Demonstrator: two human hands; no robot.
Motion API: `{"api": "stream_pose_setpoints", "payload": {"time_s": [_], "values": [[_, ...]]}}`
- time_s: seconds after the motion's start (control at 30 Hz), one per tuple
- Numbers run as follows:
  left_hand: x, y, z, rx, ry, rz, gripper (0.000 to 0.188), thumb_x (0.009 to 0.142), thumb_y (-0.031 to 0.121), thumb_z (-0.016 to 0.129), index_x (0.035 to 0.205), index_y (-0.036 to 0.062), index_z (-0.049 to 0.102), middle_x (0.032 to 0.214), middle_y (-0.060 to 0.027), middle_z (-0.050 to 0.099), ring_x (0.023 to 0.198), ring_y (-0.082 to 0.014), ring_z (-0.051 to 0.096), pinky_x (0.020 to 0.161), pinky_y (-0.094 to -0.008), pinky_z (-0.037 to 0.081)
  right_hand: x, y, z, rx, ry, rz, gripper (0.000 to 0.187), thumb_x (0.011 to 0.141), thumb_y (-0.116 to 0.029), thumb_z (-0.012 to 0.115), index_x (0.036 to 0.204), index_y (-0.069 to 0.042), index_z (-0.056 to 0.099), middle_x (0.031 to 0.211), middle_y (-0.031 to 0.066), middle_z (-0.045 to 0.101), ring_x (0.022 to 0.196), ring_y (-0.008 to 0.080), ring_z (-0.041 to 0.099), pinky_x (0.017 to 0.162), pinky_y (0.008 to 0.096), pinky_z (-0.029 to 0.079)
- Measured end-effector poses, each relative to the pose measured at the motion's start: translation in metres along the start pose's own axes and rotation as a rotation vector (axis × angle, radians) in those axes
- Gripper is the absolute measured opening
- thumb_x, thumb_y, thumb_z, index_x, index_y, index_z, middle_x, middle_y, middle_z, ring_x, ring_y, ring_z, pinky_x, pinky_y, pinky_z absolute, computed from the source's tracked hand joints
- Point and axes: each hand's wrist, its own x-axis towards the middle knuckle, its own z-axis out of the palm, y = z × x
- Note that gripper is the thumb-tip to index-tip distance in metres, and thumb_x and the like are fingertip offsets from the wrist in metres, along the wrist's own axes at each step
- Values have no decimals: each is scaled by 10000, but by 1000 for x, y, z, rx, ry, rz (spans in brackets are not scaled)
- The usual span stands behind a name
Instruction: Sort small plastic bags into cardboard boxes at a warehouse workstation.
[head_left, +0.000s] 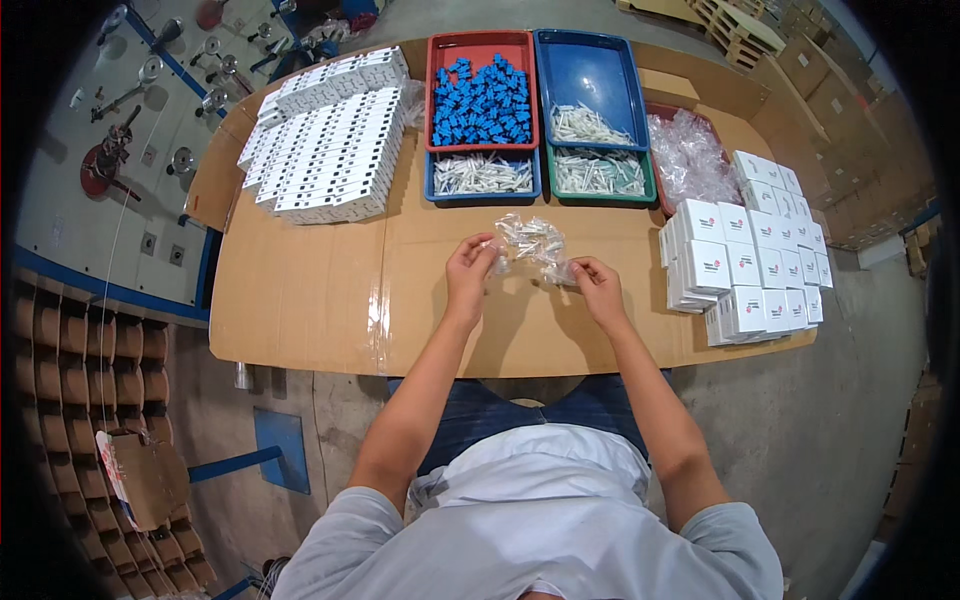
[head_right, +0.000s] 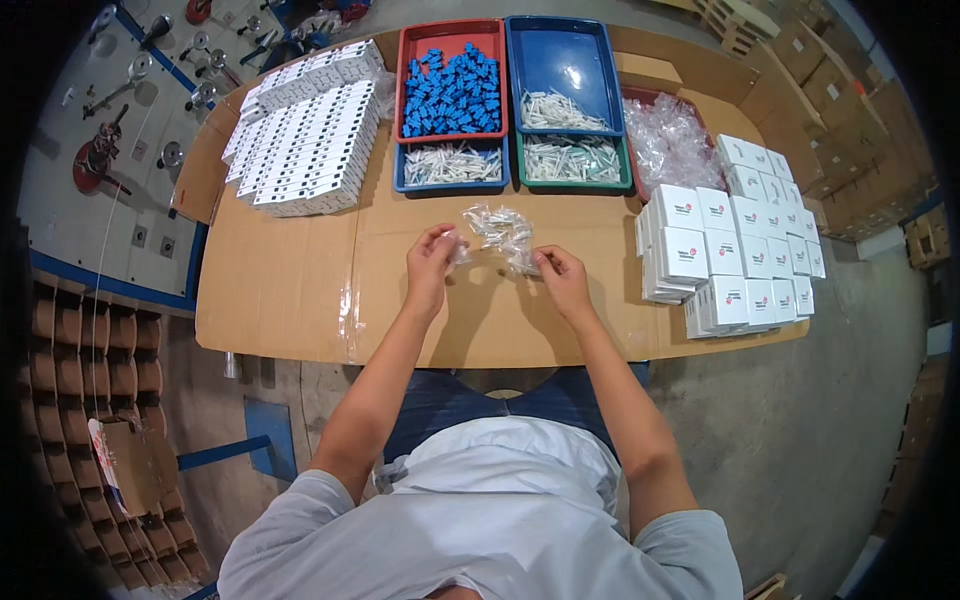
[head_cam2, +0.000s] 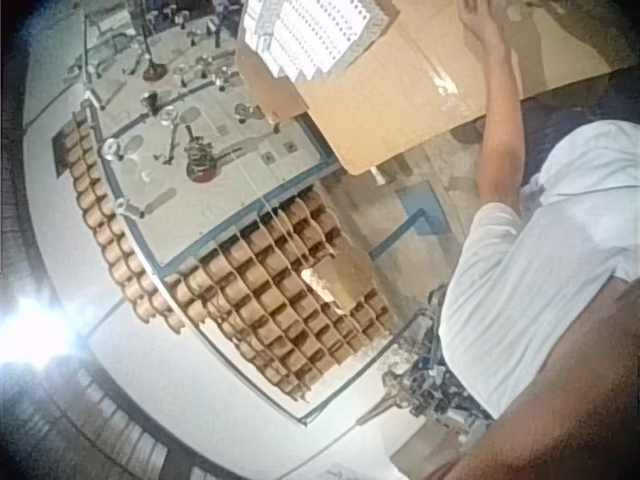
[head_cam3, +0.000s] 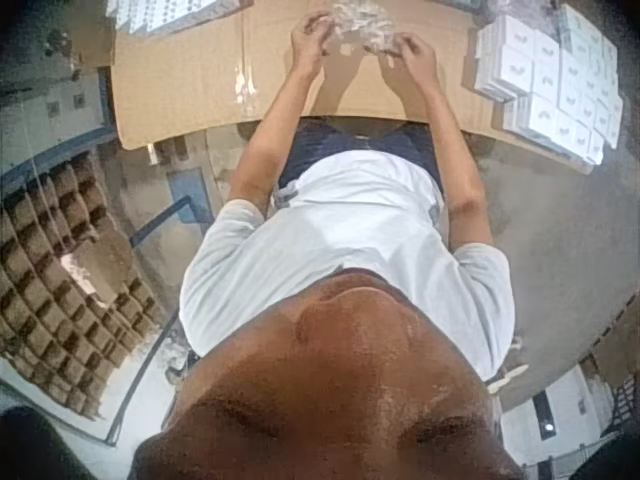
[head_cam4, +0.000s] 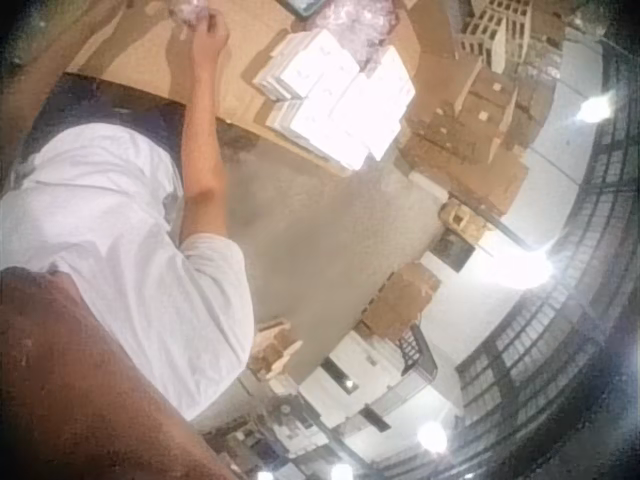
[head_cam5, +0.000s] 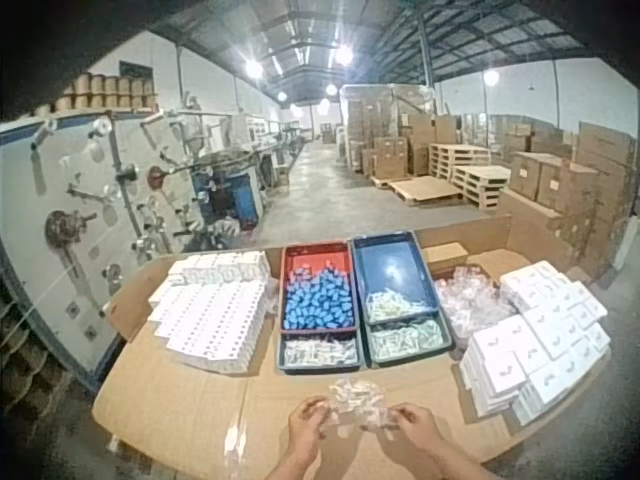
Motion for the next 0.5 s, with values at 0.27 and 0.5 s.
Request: {"api": "stream_pose_setpoints", "payload": {"time_s": [0.27,0.5], "values": [[-25,4,4,-336,-27,-357,221,999,196,664,1155,43,633,1058,-54,668,986,-183,664,873,-329,578,-8,-22,3,794,142,283,186,1045,-133,524,1111,-5,643,1051,113,693,984,217,708,783,376,637],[-28,-11,3,-216,-3,-239,152,1000,170,661,1112,69,642,1012,-41,663,951,-170,664,862,-363,606,-5,-9,-1,465,132,331,277,1022,-182,623,1201,29,633,1180,152,678,1056,212,688,884,362,604]]}}
